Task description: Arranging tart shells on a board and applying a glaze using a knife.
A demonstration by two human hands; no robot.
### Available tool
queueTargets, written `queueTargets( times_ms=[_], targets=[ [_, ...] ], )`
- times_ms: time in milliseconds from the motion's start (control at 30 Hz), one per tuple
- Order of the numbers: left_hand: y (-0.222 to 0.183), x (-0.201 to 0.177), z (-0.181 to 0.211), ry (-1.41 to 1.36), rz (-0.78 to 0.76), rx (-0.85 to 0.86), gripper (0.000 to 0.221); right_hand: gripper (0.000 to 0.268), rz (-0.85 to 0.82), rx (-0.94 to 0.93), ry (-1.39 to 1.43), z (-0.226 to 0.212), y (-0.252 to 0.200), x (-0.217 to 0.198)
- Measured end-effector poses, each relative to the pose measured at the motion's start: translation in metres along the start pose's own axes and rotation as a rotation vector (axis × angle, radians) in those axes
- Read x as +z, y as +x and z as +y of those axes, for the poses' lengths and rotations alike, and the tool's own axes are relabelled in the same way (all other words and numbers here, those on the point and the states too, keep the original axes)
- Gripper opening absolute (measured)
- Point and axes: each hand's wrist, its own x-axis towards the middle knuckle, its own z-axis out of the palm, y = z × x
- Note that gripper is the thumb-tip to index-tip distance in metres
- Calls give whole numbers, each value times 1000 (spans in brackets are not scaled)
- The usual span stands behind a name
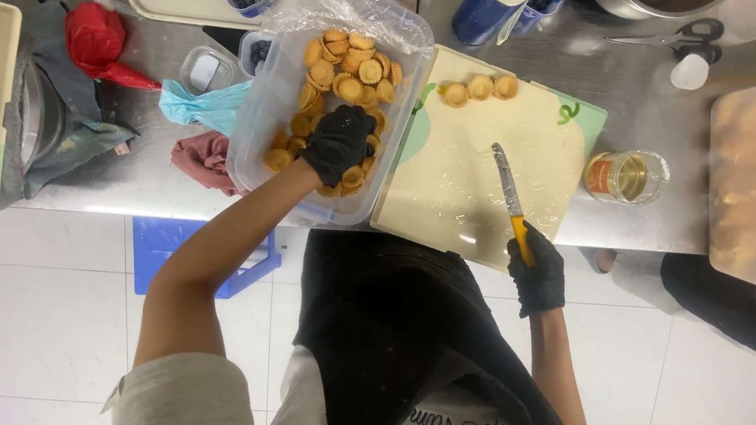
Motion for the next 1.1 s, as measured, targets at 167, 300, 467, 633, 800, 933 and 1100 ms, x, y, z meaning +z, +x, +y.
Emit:
queueTargets(
  times_ms=[167,300,467,633,800,933,1100],
  targets=[
    [15,8,-33,-128,-100,15,15,40,-49,69,222,0,-8,7],
    [31,-108,29,-1026,-131,-340,20,41,-113,1,222,-12,-27,18],
    [24,-102,100,-2004,-200,-494,30,46,-133,107,375,-36,-49,29],
    [45,-35,179,-2279,-238,-694,27,50,-216,-28,324,-59,-67,30],
    [57,34,199,-2310,-176,-866,20,50,-154,-126,262,-69,-71,27],
    [58,32,200,-2122,-193,-802,22,48,-97,-143,182,-60,-60,20],
    [53,52,190,-2045,-93,-668,24,42,58,-123,78,-54,-59,27]
  ],
)
